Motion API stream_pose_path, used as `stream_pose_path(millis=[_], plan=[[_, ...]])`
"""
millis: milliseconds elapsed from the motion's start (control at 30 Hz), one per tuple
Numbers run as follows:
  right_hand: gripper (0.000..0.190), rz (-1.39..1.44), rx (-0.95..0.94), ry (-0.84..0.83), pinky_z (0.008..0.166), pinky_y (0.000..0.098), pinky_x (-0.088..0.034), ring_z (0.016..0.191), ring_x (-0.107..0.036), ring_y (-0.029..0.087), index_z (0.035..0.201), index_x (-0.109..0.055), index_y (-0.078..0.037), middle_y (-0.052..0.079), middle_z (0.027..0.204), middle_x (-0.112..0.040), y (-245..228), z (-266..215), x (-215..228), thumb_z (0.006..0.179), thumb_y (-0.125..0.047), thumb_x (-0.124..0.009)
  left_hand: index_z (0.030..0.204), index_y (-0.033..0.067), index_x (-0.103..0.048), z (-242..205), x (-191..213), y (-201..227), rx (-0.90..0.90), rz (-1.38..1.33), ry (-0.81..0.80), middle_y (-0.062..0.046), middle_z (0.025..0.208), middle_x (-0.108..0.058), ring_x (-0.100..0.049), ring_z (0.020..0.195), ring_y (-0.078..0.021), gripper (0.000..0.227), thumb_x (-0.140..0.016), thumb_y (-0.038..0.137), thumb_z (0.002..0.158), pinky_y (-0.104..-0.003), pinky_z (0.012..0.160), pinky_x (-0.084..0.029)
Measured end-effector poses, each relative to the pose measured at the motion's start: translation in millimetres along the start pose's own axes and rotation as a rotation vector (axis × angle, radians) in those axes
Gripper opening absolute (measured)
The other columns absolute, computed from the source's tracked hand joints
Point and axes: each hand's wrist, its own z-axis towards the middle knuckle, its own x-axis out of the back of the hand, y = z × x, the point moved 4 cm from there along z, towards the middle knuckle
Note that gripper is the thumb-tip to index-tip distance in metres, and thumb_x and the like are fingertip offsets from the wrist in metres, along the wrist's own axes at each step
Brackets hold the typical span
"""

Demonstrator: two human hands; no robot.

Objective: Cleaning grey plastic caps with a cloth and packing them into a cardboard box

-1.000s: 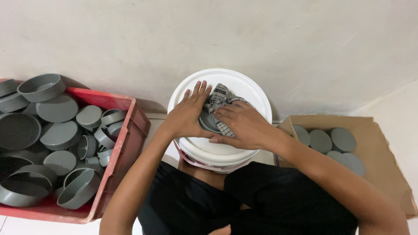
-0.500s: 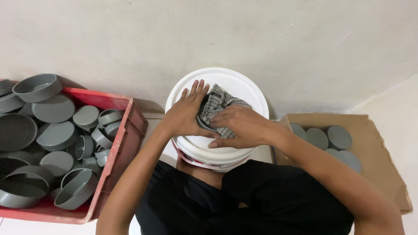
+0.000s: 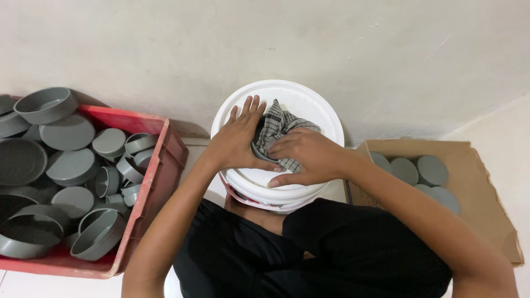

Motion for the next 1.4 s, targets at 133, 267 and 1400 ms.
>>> stream_pose_path(millis=[133, 267, 1400], plan=[[0.067, -0.014, 0.053, 0.014, 0.101, 0.0468, -0.031, 0.118, -0.05, 0.03, 0.109, -0.061, -0.003, 0.014, 0.119, -0.06, 5.9, 12.5, -3.3, 0.081, -0.062, -0.052, 0.141, -0.0007, -0.019, 0.9, -0.9, 0.1, -0.007, -0.002, -0.005, -0.021, 0.148, -0.016, -0.012, 0.139, -0.0323, 0.13, -0.071, 0.071, 0.046, -0.052, 0.111, -0.012], [0.07, -0.197, -0.035, 0.058, 0.098, 0.0435, -0.033, 0.116, -0.052, 0.028, 0.115, -0.058, -0.004, 0.013, 0.12, -0.059, 14.8, 6.7, -1.1, 0.084, -0.065, -0.045, 0.142, -0.0004, -0.019, 0.6, -1.3, -2.1, -0.013, 0.016, 0.002, -0.021, 0.149, -0.016, -0.012, 0.139, -0.0328, 0.128, -0.07, 0.07, 0.047, -0.05, 0.111, -0.013], [0.065, -0.005, 0.029, 0.15, 0.095, 0.046, -0.038, 0.111, -0.055, 0.035, 0.11, -0.06, 0.0, 0.019, 0.111, -0.063, -4.5, -1.3, -1.6, 0.08, -0.058, -0.056, 0.141, -0.0001, -0.021, -0.3, 3.9, 2.9, -0.05, -0.005, -0.018, -0.022, 0.148, -0.018, -0.013, 0.139, -0.0341, 0.128, -0.069, 0.073, 0.048, -0.052, 0.111, -0.014]])
